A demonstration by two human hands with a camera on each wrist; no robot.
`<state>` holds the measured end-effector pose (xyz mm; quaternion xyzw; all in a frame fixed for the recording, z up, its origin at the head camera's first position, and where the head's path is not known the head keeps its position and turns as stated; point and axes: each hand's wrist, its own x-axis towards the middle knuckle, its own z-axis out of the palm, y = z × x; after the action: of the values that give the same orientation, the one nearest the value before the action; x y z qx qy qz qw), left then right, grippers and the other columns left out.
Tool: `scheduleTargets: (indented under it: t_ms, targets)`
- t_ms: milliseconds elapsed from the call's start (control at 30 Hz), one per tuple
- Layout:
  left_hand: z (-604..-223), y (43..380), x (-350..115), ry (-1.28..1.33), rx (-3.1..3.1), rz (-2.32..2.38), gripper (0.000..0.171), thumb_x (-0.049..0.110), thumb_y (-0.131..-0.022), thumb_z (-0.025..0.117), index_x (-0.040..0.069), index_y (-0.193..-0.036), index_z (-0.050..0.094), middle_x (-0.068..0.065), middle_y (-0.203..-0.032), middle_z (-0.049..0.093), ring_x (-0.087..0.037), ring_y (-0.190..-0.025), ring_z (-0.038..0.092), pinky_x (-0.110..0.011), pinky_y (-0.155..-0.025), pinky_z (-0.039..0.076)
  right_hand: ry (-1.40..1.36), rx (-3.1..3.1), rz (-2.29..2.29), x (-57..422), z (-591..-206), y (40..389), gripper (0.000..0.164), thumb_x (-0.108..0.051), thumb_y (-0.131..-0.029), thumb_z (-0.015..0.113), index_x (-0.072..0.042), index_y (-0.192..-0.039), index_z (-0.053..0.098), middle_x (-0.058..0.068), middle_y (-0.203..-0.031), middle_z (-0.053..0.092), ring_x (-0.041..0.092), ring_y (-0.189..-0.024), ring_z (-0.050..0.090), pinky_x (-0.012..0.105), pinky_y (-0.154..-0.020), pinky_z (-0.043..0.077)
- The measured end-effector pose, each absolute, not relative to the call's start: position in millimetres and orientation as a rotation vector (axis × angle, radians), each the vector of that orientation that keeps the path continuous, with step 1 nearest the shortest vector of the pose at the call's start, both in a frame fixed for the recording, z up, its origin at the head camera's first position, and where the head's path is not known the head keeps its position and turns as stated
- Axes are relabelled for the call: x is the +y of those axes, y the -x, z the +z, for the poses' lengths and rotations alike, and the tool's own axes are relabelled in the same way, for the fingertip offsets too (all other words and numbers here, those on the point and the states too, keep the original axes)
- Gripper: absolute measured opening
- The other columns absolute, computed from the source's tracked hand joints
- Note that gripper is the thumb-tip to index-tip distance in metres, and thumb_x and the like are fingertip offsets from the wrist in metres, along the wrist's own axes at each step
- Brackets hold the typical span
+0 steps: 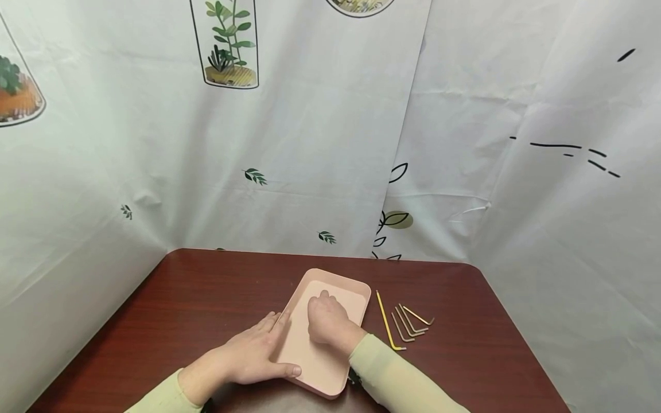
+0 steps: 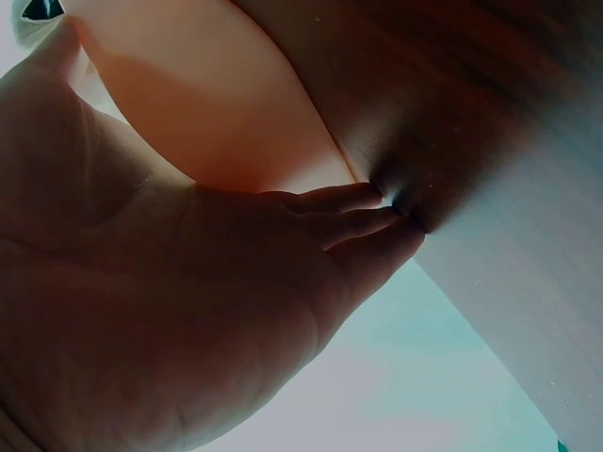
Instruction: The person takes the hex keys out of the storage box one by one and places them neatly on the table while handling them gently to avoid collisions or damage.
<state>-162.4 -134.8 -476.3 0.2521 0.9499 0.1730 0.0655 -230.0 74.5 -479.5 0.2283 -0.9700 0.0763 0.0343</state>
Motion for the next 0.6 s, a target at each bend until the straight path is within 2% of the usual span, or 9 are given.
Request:
scheduleTargets:
  t_ms: [433,600]
  targets:
    - [-476.8,162.7,-135.0,-0.763,2.869,0.519,0.134,0.089,-0.088,0.066,-0.004,-0.174,0.024,-0.034,-0.169,0.040,-0.051,-0.160,0.037,-0.065,-0.123,0.041,-0.751,-2.912,0.265,79.0,-486.9,231.3,0.017,-0.001,-0.083,0.076,0.000,-0.092,0.062,0.014,-0.085,0.052,0.028,-0.067,0.056,0.046,-0.057,0.055]
    - [-476.1,163.1,-135.2,-0.768,2.864,0.528,0.134,0.089,-0.088,0.067,-0.004,-0.174,0.023,-0.034,-0.170,0.039,-0.051,-0.160,0.036,-0.064,-0.124,0.040,-0.754,-2.936,0.253,78.9,-482.6,231.4,0.017,-0.001,-0.085,0.077,0.000,-0.093,0.063,0.013,-0.084,0.052,0.026,-0.065,0.056,0.044,-0.056,0.054]
